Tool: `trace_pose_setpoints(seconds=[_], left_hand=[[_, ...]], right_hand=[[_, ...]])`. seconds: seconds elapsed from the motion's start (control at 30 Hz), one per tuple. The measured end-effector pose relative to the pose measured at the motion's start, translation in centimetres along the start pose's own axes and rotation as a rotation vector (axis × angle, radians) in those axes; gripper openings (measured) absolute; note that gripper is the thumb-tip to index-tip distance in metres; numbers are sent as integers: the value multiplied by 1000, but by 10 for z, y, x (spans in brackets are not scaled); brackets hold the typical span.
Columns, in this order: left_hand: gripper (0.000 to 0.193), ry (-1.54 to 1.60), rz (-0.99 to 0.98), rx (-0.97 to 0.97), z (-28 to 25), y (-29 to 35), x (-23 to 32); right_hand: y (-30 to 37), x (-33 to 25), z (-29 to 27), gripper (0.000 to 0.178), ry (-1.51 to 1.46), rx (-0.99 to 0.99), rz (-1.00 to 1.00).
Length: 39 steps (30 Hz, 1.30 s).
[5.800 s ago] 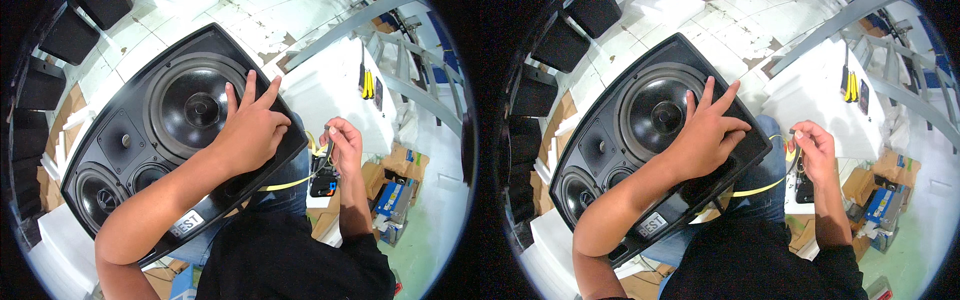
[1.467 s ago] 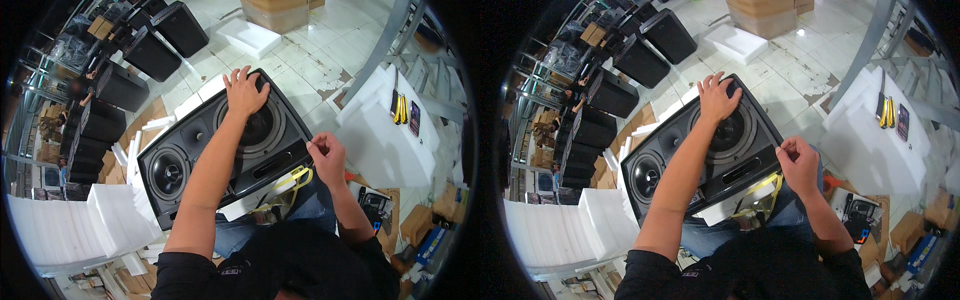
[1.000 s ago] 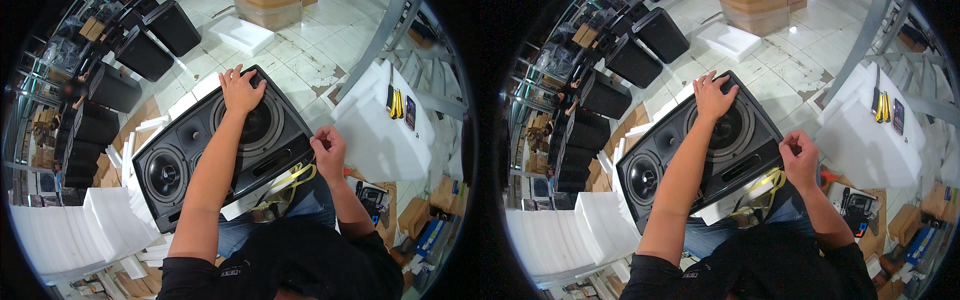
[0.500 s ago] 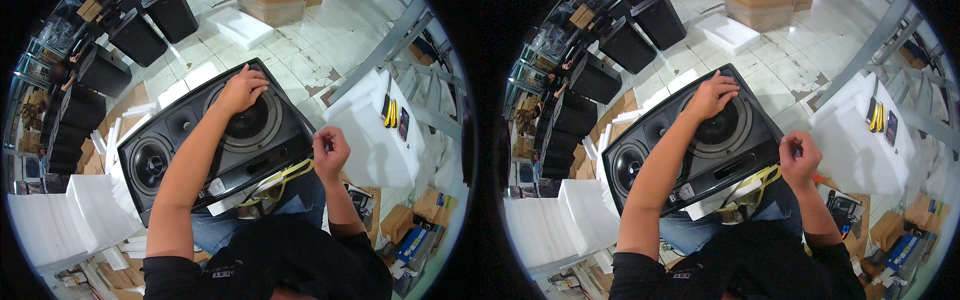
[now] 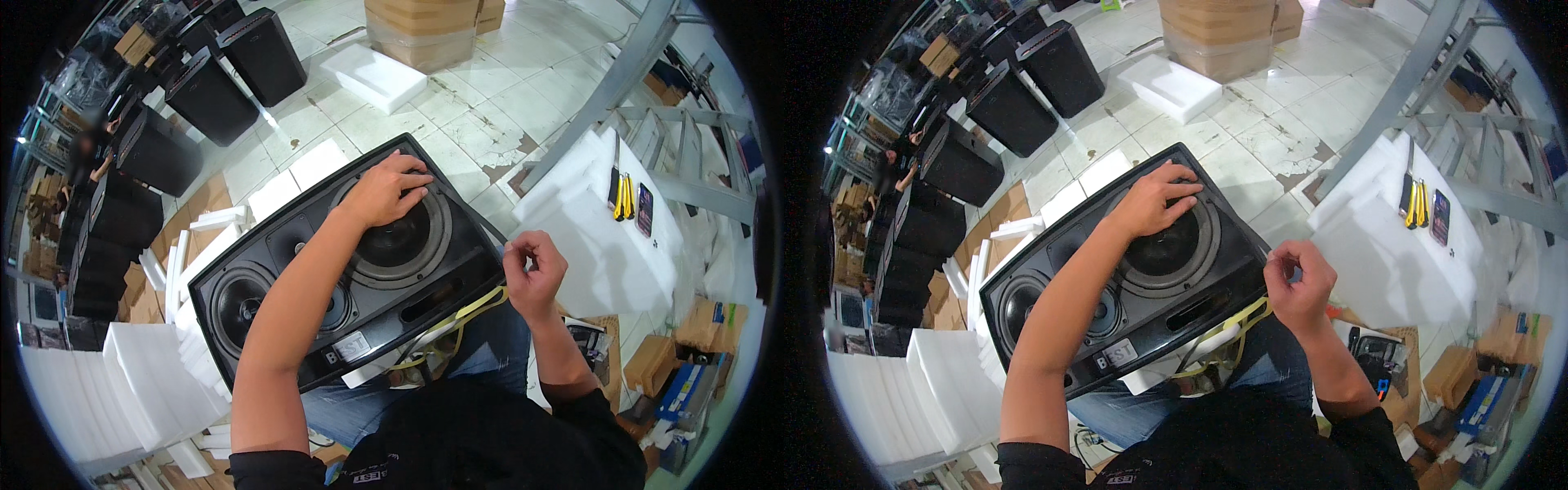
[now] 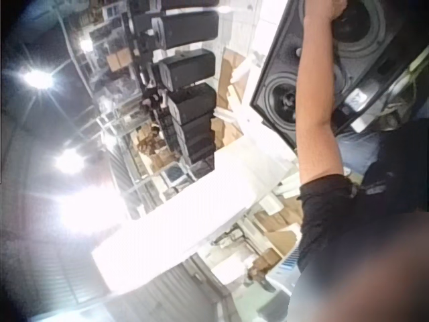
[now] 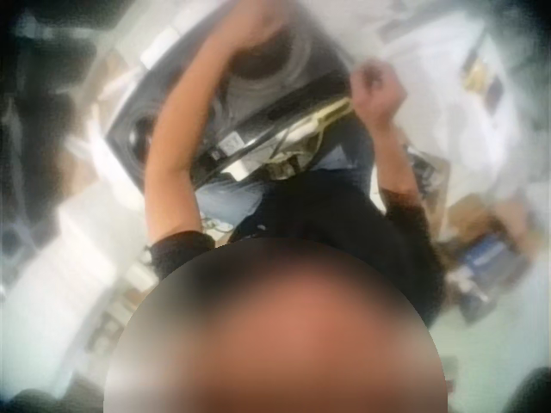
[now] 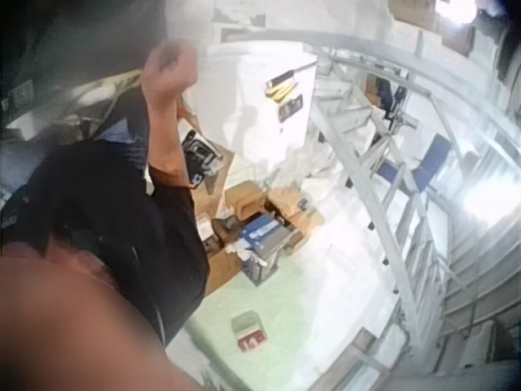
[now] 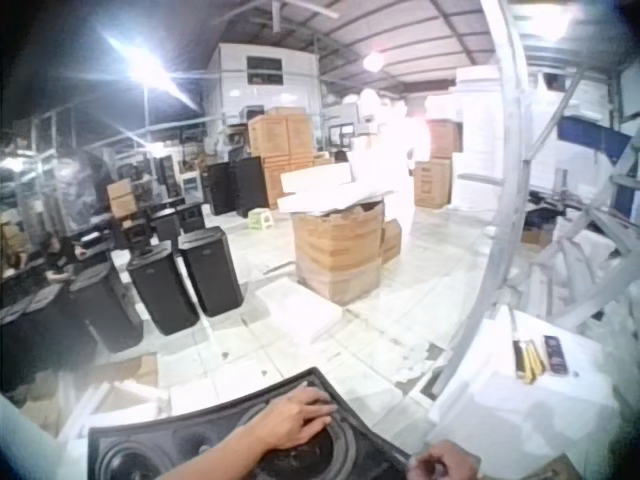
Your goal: The person sits on the floor and assembles a black speaker by attaching a control panel and securing it with a yellow strap. They repeatedly adjust the strap and press the speaker cones to check fit.
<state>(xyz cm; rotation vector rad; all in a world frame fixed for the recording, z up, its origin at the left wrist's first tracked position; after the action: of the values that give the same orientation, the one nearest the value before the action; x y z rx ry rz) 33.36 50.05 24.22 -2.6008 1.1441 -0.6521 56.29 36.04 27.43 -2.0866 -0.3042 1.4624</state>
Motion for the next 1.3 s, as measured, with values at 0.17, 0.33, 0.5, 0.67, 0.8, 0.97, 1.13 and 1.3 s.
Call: trace_pose_setpoints(seconds=[0.17,0.33,0.5,0.67,0.8,0.97,1.13,1.3], left_hand=[[22,20,-6,6,1,-1,1],[22,-8,36,7,1,0,4],[24,-37,33,-29,1,-4,6],[26,-61,26,-38,1,-7,10],[26,-68,15,-49,6,-7,12],[26,-35,50,-11,12,0,9],[24,-1,53,-1,14,1,12],[22,-37,72,-8,11,-1,18]], right_hand=[[0,-13,12,15,97,-158,-25],[10,-8,21,17,192,-258,-97],[14,-14,24,13,351,-258,-222],[15,-12,26,12,387,-323,-191],[18,-6,31,12,330,-340,-71],[17,0,31,13,266,-325,30],[13,8,29,12,177,-328,193],[7,15,30,14,88,-379,261]])
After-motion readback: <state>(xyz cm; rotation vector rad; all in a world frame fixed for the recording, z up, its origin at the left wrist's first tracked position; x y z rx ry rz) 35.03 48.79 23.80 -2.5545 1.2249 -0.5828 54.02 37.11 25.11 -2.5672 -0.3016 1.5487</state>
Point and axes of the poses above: each hand's wrist, its own y-axis away from the middle knuckle, its own z-axis out of the palm, x = y × z, the point moved 8 cm from there along -y, towards the middle knuckle, and after that the axes turned 9 degrees about -y, right-handed, at the moved point
